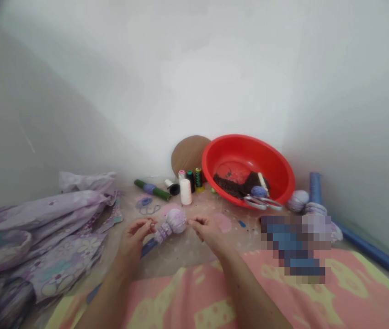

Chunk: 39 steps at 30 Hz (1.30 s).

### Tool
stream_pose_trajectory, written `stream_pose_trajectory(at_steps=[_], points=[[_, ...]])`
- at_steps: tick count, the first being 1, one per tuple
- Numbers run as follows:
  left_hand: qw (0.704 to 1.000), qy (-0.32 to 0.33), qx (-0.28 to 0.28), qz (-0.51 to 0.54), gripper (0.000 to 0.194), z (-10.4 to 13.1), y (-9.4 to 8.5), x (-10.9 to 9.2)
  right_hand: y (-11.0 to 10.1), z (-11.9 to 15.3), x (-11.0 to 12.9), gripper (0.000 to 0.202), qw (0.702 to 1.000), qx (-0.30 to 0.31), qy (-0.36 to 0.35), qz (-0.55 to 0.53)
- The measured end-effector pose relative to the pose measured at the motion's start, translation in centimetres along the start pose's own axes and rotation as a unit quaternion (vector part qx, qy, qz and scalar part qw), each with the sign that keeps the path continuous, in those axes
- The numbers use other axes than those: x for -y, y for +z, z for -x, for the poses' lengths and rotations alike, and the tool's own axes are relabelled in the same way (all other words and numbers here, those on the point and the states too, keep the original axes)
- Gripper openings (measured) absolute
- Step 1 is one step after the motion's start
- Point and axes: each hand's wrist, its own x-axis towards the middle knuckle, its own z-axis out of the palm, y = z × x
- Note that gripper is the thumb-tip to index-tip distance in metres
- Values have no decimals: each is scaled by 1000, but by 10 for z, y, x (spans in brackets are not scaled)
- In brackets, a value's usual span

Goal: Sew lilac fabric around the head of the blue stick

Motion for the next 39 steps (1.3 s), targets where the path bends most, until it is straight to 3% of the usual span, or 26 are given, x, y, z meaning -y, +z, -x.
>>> stream_pose_trajectory(at_steps=[6, 12, 17, 21, 24, 29, 35, 39], points=[[999, -3, 34, 4, 18, 2, 0, -2, 17, 0, -4, 24, 999, -5, -17, -31], [994, 12, 112, -6, 14, 2, -1, -1, 43, 4, 0, 22, 997, -23, 8, -69], [980, 11, 200, 8, 8, 2, 0, 1, 56, 10, 2, 30, 986, 39, 66, -146], [971, 39, 235, -10, 5, 3, 2, 4, 57, 13, 4, 33, 950, 99, 193, -225], [964, 54, 256, -57, 8, 5, 5, 3, 57, 14, 5, 25, 930, 117, 241, -250], [961, 25, 256, -97, 19, 11, 12, -2, 58, 12, 1, 10, 925, 123, 238, -270], [956, 32, 278, -85, 33, 14, 13, -7, 54, 12, 2, 18, 919, 126, 229, -295], [954, 45, 272, -114, 32, 14, 12, -10, 51, 12, 5, 22, 911, 132, 243, -306]])
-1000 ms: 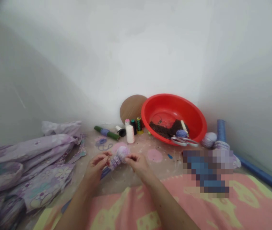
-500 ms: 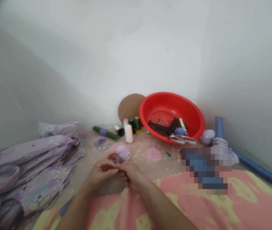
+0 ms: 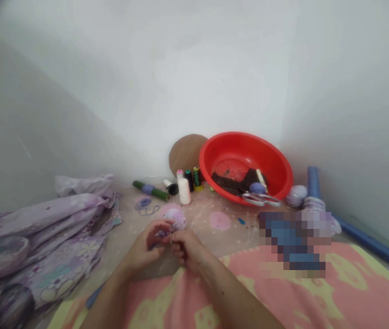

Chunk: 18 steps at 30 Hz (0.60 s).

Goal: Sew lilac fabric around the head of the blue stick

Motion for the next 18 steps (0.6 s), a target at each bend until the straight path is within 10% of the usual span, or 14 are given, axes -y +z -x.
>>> stream_pose_trajectory(at_steps=[18], points=[[969, 58, -63, -234, 2, -2, 2, -5, -3, -5, -6, 19, 999, -39, -15, 27]])
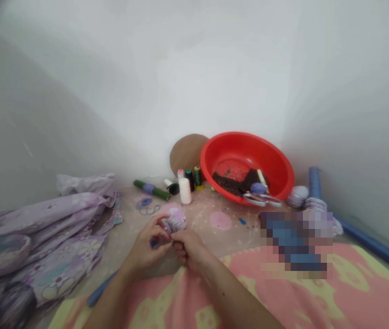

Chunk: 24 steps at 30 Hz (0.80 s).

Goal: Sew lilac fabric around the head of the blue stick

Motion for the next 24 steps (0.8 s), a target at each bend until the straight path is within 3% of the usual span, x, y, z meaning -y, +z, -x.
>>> stream_pose_trajectory(at_steps=[8, 13, 20, 24], points=[[1000, -8, -16, 20, 5, -1, 0, 7, 1, 1, 1, 22, 1000, 6, 12, -19], [998, -29, -21, 46, 7, -3, -2, 5, 2, 1, 2, 12, 999, -10, 7, -38], [996, -49, -28, 72, 10, -4, -5, 12, -3, -6, -4, 21, 991, -55, -115, 27], [992, -75, -46, 86, 12, -4, -5, 19, -4, -9, -8, 30, 981, -83, -146, 97]])
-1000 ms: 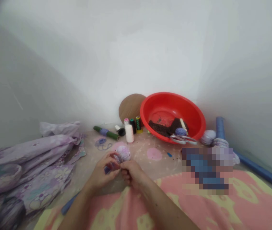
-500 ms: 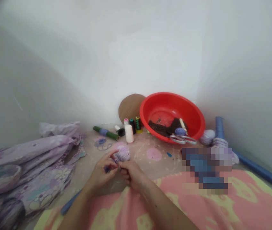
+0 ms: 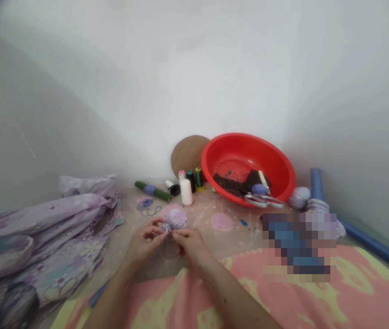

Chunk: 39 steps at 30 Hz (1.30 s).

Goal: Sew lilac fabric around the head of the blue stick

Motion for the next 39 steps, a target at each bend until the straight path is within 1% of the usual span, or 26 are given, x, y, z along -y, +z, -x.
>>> stream_pose_trajectory(at_steps=[3, 6, 9, 12, 16, 18, 22, 26, 30, 35, 39], points=[[999, -29, -19, 31, 12, -1, 0, 3, 1, 1, 1, 35, 1000, -10, 0, 4], [992, -95, -33, 77, 14, 0, 2, 3, 1, 1, 2, 38, 1000, -2, 7, -1], [979, -162, -16, 120, 22, 1, 4, 1, 2, 1, 2, 31, 1000, -4, -7, 18], [970, -188, 5, 156, 28, 2, 5, -2, 3, 1, 4, 22, 999, -20, -33, 36], [963, -205, 26, 173, 30, 3, 5, -4, 5, 3, 8, 19, 997, -17, -57, 38], [961, -211, 36, 174, 29, 3, 6, -4, 5, 1, 8, 18, 995, -16, -81, 52], [961, -211, 56, 172, 29, 3, 6, -3, 3, -5, 2, 16, 985, -34, -133, 103], [962, -202, 76, 170, 28, 2, 6, -2, -1, -10, -6, 15, 971, -51, -168, 160], [963, -197, 85, 162, 25, 2, 6, -2, -2, -13, -11, 14, 956, -52, -202, 204], [965, -197, 94, 147, 21, 3, 6, -1, -4, -13, -13, 15, 940, -44, -223, 253], [964, -196, 99, 148, 19, 3, 6, 0, -4, -12, -12, 16, 932, -52, -226, 278]])
